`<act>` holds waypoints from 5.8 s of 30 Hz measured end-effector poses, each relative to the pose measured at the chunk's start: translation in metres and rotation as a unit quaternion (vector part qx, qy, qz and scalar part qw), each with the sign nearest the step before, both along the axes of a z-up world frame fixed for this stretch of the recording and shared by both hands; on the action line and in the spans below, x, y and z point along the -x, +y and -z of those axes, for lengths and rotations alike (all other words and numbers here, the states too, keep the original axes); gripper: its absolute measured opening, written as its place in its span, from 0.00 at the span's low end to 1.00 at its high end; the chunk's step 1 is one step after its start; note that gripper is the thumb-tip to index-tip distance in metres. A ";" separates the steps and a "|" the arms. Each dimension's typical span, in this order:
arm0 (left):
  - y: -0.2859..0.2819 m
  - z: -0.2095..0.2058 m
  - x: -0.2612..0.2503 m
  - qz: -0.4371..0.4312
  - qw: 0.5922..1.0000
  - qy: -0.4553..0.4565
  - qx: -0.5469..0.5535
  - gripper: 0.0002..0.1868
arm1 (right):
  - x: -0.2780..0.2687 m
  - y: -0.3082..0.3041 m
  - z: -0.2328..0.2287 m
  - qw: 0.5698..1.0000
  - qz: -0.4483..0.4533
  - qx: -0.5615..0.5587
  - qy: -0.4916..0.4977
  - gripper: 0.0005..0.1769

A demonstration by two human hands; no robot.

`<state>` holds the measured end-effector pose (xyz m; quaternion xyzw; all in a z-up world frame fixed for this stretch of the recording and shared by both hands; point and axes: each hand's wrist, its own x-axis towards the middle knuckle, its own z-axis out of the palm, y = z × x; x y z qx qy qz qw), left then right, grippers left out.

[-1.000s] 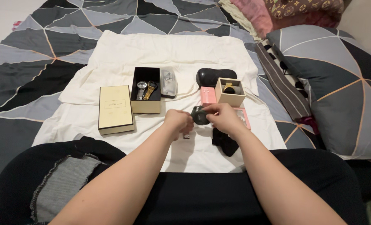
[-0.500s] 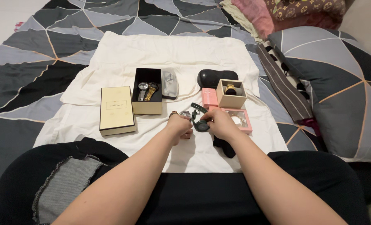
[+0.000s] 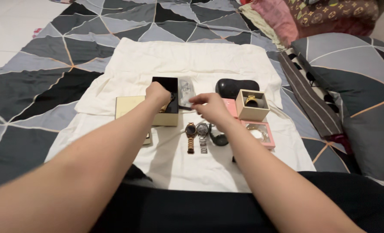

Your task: The person sits on a bed and organizes personal accessories. They place a black cloth into a box, then pick up eyeglasses and wipe them with the cloth before putting the glasses into a case. They open a box containing watches, remove a watch, and fasten it onto their wrist.

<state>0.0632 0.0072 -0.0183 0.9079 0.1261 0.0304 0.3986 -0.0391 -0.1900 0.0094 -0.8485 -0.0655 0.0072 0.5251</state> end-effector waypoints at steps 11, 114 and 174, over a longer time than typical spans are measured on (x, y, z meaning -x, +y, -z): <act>-0.014 0.037 -0.028 0.096 0.972 0.003 -0.216 0.08 | -0.014 0.002 0.019 0.994 0.030 -0.068 0.077 0.16; -0.006 0.025 -0.049 0.048 0.975 -0.178 -0.126 0.07 | -0.007 0.027 0.048 0.971 0.025 -0.202 0.124 0.17; 0.048 -0.035 0.141 -0.116 0.960 0.222 -0.123 0.68 | 0.082 0.072 0.057 0.973 0.032 -0.154 0.170 0.31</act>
